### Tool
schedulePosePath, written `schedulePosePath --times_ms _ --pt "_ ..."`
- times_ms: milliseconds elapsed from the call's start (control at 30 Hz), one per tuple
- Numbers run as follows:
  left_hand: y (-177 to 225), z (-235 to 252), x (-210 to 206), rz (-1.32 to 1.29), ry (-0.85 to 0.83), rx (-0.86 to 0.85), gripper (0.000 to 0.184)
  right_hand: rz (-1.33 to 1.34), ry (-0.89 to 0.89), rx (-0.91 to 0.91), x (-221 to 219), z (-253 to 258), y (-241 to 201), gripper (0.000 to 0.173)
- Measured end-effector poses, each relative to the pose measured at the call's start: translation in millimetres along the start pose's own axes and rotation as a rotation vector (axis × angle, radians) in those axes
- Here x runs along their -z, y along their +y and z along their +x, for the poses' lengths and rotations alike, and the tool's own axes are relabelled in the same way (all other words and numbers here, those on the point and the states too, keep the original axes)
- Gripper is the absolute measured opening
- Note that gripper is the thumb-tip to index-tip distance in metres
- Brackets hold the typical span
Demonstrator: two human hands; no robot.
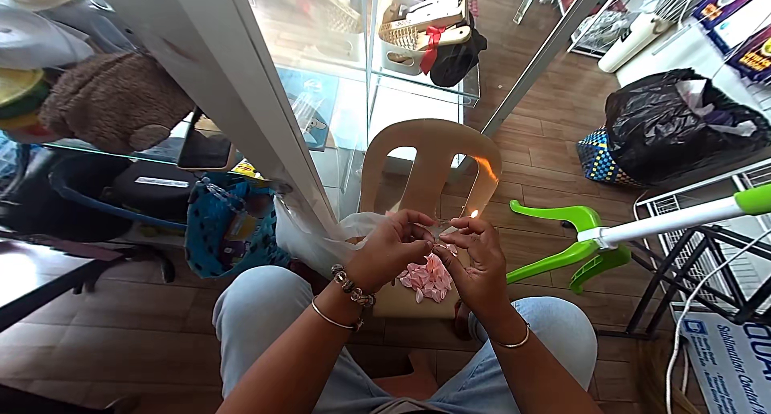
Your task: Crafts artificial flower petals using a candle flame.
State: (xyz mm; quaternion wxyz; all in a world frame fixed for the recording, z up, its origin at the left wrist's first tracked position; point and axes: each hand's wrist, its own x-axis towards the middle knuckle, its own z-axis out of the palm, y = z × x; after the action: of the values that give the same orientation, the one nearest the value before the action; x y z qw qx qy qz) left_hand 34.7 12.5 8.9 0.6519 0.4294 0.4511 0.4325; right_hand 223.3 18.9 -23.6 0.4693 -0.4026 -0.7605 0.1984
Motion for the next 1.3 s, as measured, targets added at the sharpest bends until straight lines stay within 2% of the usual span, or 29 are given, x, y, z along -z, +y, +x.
schedulePosePath --times_ms 267,433,500,567,667,733,933,1233,1300 --pt "4 0 -3 -0.074 0.033 0.101 0.029 -0.099 -0.011 0.071 -1 0 1 0.018" --pt "1 0 -3 0.003 0.035 0.059 0.034 -0.098 -0.059 0.045 -1 0 1 0.016" --pt "0 0 -1 0.023 0.021 0.019 0.037 -0.022 -0.094 -0.021 0 1 0 0.017" --pt "2 0 1 -0.05 0.014 0.022 0.033 0.126 -0.111 -0.162 3 3 -2 0.017" --pt "3 2 2 -0.189 0.004 0.056 0.026 0.333 -0.053 -0.358 6 7 -4 0.014" --pt "0 3 -1 -0.158 -0.022 0.063 0.022 0.383 -0.005 -0.401 7 8 -4 0.012" --pt "-5 2 -17 -0.128 0.007 0.051 0.006 0.377 0.009 -0.389 8 7 -6 0.012" --pt "-6 1 -23 -0.155 0.058 -0.002 0.007 0.397 -0.017 -0.395 14 8 -6 0.012" --pt "-7 2 -23 -0.158 0.06 -0.015 0.007 0.377 -0.021 -0.348 13 7 -3 0.013"
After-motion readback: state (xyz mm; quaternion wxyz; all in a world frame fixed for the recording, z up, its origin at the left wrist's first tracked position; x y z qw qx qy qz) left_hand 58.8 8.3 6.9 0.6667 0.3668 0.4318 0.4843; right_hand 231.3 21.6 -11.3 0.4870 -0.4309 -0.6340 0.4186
